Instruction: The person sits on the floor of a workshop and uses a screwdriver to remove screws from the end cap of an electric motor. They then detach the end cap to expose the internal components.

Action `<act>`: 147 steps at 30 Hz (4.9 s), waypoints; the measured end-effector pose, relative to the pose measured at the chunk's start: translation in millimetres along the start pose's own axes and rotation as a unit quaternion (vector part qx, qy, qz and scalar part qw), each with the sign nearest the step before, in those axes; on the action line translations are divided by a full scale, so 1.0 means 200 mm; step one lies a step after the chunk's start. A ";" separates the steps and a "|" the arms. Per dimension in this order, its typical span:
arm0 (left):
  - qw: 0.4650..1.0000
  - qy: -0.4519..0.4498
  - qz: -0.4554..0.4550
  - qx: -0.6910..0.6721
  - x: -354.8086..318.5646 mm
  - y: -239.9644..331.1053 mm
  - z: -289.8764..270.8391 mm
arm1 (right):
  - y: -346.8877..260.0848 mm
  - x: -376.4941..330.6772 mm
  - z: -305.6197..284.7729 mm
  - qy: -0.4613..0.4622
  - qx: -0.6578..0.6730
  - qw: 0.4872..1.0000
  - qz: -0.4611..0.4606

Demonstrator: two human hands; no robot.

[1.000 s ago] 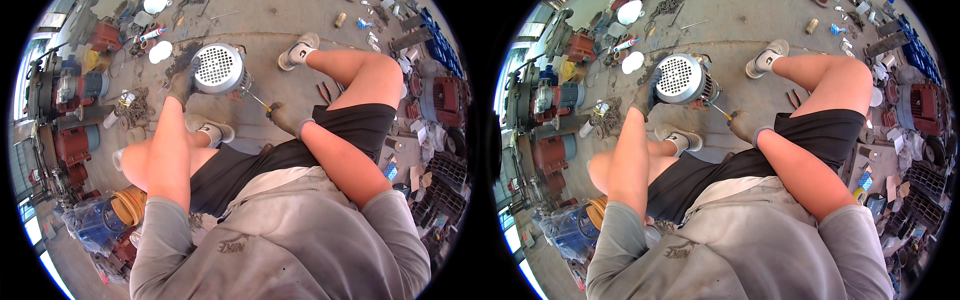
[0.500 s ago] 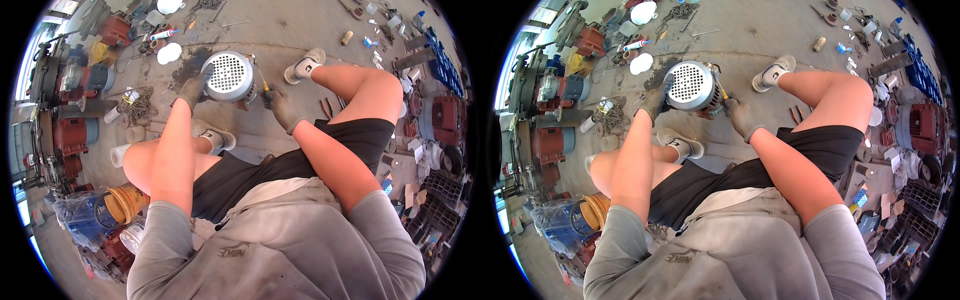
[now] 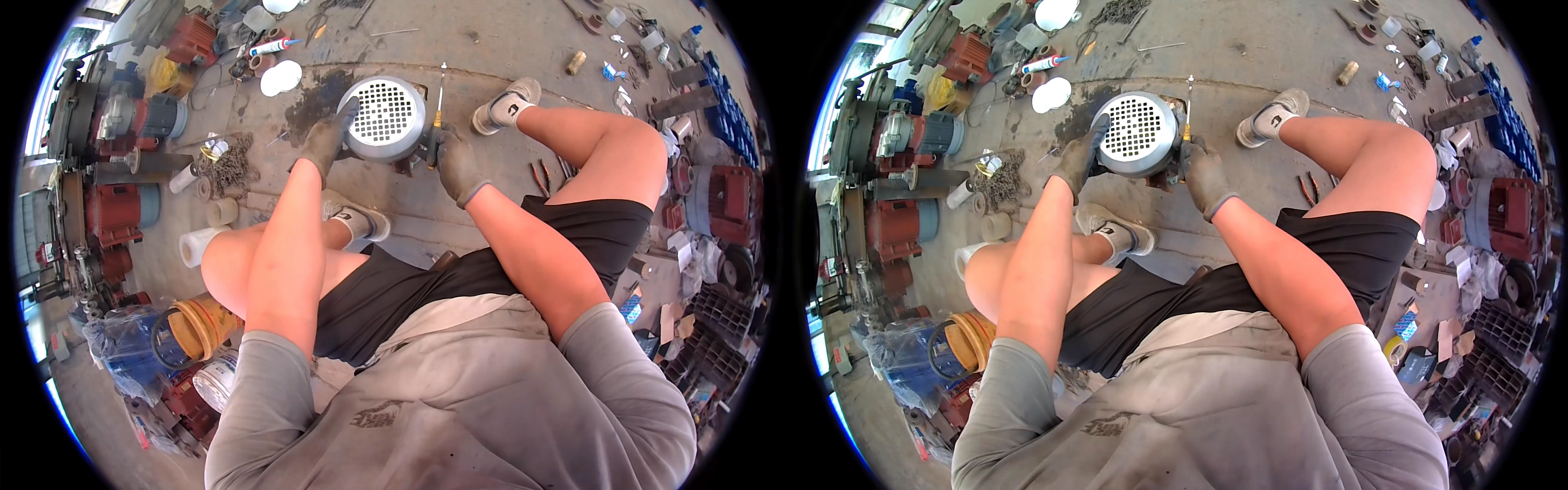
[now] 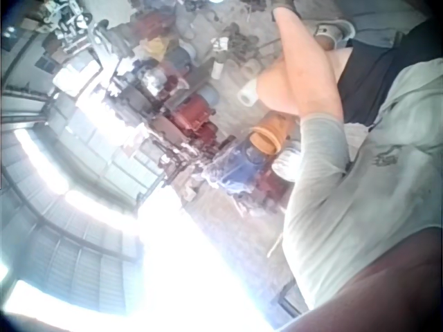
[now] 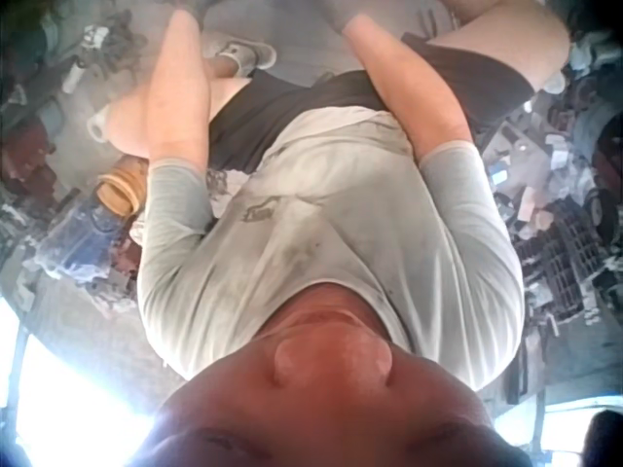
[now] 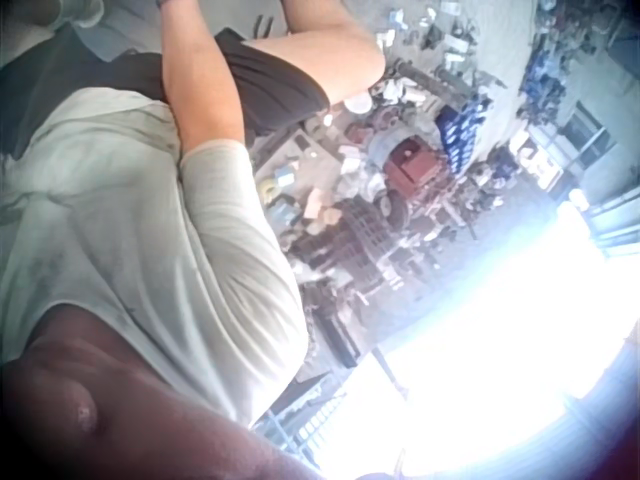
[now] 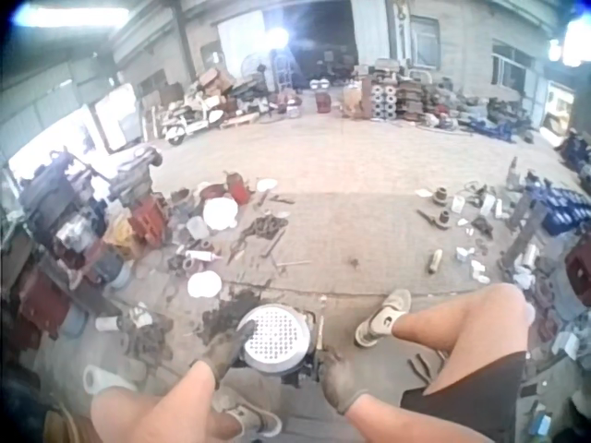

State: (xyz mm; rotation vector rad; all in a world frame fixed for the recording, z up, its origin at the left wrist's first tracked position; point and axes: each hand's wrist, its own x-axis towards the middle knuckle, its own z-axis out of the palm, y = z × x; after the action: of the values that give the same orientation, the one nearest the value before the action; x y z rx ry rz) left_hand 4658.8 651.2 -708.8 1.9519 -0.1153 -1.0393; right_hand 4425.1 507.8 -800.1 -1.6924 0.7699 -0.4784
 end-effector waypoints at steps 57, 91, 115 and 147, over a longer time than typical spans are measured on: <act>0.988 -0.083 -0.017 -0.131 0.12 -0.08 -0.02 | 0.13 -0.33 -0.28 -0.172 0.015 0.962 0.212; 0.996 -0.080 -0.032 -0.025 0.04 0.07 -0.10 | -0.11 -0.26 -0.14 -0.064 0.461 0.812 0.351; 0.988 -0.128 -0.055 -0.073 0.09 0.00 -0.11 | 0.12 -0.48 -0.23 -0.409 -0.229 0.880 0.076; 0.991 -0.109 -0.046 -0.064 0.00 0.06 -0.04 | 0.16 -0.42 -0.17 -0.350 -0.151 0.920 0.091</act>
State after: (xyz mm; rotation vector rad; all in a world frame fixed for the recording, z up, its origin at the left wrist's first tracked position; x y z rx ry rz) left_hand 4668.1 649.6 -696.7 1.7382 -0.0766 -1.2886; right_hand 4335.8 539.5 -815.9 -1.8743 0.4682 0.3928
